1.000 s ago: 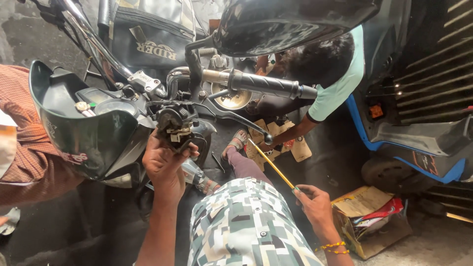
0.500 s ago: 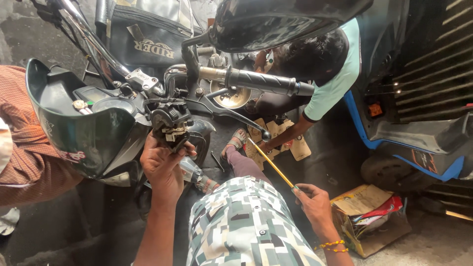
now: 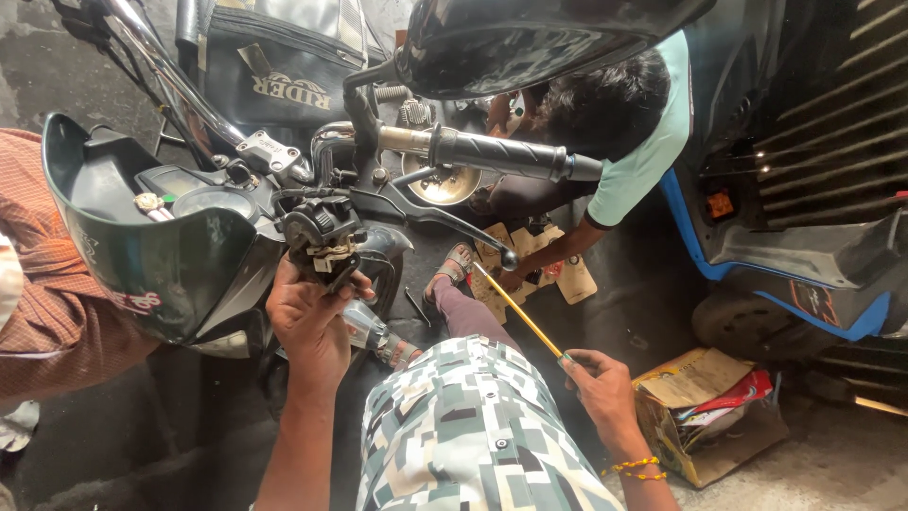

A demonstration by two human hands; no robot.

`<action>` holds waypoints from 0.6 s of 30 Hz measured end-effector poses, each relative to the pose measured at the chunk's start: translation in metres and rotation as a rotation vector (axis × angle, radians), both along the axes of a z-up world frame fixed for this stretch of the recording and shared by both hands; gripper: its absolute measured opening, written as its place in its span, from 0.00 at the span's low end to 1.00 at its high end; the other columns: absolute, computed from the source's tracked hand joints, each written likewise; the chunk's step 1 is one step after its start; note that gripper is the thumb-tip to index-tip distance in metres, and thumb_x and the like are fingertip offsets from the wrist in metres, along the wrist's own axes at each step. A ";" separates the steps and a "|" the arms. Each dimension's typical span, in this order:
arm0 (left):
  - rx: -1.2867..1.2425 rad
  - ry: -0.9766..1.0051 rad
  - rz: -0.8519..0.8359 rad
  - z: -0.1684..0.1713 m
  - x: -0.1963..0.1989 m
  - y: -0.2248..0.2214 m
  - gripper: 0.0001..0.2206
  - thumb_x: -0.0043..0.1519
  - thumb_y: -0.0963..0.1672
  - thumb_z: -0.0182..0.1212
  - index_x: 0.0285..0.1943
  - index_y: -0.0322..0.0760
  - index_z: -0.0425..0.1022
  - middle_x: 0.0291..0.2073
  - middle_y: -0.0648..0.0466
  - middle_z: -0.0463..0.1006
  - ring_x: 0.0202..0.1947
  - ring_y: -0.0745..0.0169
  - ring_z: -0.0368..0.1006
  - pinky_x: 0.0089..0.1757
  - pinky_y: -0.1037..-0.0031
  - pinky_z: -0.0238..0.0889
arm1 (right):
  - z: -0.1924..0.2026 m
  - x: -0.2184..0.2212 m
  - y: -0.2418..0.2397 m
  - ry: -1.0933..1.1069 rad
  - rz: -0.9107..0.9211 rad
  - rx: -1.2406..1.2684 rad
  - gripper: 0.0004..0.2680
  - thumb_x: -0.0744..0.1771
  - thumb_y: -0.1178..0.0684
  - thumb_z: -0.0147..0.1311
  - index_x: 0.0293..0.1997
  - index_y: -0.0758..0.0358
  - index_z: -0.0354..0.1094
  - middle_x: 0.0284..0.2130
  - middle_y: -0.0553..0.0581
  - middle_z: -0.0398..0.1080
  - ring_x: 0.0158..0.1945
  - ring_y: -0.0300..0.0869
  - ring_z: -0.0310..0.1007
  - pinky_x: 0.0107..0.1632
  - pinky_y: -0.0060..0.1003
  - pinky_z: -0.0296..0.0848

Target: The recorder is repairing the handlebar control assembly of a motorcycle, using screwdrivers to disassemble and inspect the internal wiring and switches.

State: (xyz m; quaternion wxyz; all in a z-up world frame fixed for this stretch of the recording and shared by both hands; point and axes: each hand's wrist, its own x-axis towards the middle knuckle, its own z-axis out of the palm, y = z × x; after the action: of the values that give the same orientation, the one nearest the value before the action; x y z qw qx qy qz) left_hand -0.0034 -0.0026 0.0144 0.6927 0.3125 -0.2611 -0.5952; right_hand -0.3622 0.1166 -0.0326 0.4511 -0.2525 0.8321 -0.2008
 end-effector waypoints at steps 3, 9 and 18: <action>0.004 0.003 0.001 -0.001 0.000 0.000 0.20 0.60 0.34 0.65 0.61 0.25 0.66 0.41 0.44 0.81 0.40 0.55 0.80 0.42 0.66 0.74 | -0.004 0.000 0.002 -0.025 -0.010 -0.029 0.11 0.63 0.52 0.64 0.45 0.66 0.80 0.21 0.53 0.75 0.22 0.32 0.65 0.26 0.29 0.62; 0.016 -0.003 0.003 -0.003 0.001 0.001 0.20 0.60 0.34 0.65 0.61 0.24 0.67 0.41 0.44 0.81 0.41 0.55 0.80 0.42 0.66 0.74 | -0.006 0.001 0.002 -0.023 0.005 -0.018 0.11 0.63 0.53 0.64 0.45 0.66 0.79 0.20 0.54 0.75 0.21 0.33 0.63 0.25 0.29 0.60; -0.001 0.020 0.004 -0.004 0.002 0.002 0.20 0.62 0.34 0.64 0.62 0.23 0.66 0.43 0.44 0.80 0.42 0.52 0.80 0.43 0.65 0.74 | -0.007 0.000 0.002 -0.002 0.010 -0.023 0.11 0.63 0.52 0.64 0.46 0.66 0.79 0.21 0.55 0.75 0.21 0.33 0.63 0.25 0.29 0.60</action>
State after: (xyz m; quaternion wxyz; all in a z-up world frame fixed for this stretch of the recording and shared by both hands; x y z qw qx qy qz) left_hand -0.0014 -0.0008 0.0102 0.6968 0.3066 -0.2540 -0.5967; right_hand -0.3627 0.1183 -0.0391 0.4501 -0.2617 0.8279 -0.2085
